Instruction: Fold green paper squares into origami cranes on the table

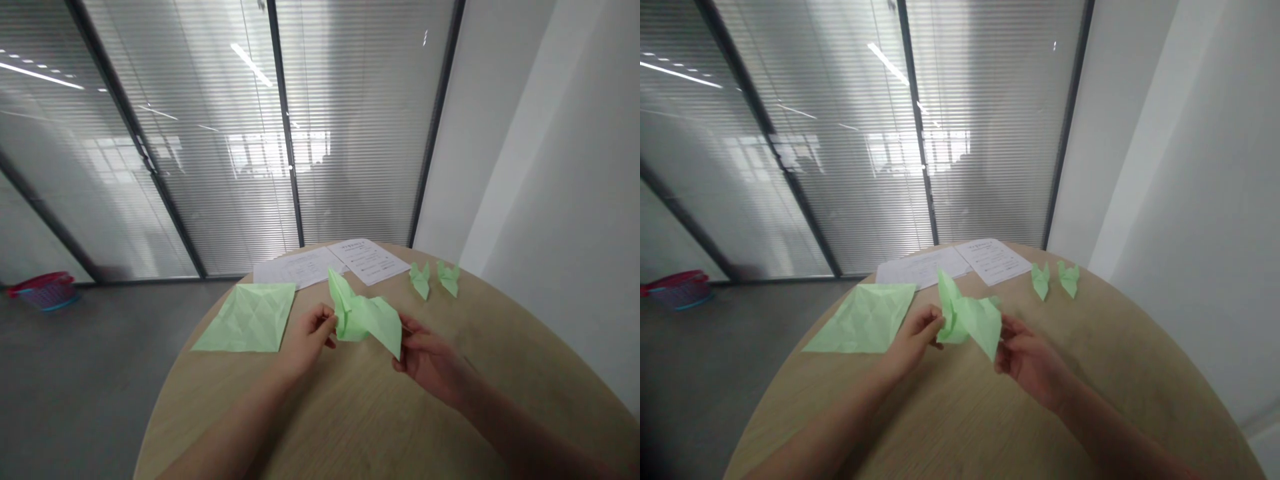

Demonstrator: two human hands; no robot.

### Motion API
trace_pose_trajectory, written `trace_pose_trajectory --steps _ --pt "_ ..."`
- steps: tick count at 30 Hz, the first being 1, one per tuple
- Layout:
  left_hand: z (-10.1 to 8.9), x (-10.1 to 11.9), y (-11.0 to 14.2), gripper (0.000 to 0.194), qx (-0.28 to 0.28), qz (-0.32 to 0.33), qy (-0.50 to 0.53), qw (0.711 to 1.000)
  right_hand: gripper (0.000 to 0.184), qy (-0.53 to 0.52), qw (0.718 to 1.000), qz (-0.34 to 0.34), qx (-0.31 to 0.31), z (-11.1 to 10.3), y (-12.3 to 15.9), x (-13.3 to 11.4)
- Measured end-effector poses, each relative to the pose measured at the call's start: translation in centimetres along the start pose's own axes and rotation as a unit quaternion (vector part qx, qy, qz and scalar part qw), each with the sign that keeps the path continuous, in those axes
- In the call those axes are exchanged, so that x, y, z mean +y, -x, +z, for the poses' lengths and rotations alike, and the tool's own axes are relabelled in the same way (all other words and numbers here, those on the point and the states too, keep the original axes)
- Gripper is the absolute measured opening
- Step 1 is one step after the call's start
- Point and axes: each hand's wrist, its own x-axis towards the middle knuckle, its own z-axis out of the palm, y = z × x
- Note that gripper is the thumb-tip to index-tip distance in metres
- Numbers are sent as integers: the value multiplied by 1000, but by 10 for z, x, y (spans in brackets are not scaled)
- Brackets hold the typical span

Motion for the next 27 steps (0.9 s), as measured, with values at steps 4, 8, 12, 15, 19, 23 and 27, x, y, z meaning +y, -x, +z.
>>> trace_pose_trajectory --steps 4,8,12,15,19,23,27 --pt "6 -1 4 30 -21 -18 -16 999 28 178 977 -96 62 -2 -5 6" --pt "9 2 9 21 -47 9 -97 994 32 294 926 -180 157 -16 -14 16" --pt "12 4 13 16 -71 38 -151 985 42 390 853 -282 204 -21 -15 19" --pt "13 2 13 15 -92 32 -163 982 29 481 792 -336 170 -20 -11 15" --pt "14 1 12 14 -87 9 -183 979 19 520 760 -363 143 -20 -9 9" --pt "16 13 15 16 -13 27 -220 975 15 527 750 -364 166 -17 -7 6" --pt "21 34 28 38 -42 108 -242 963 20 554 731 -359 171 -10 -3 2"
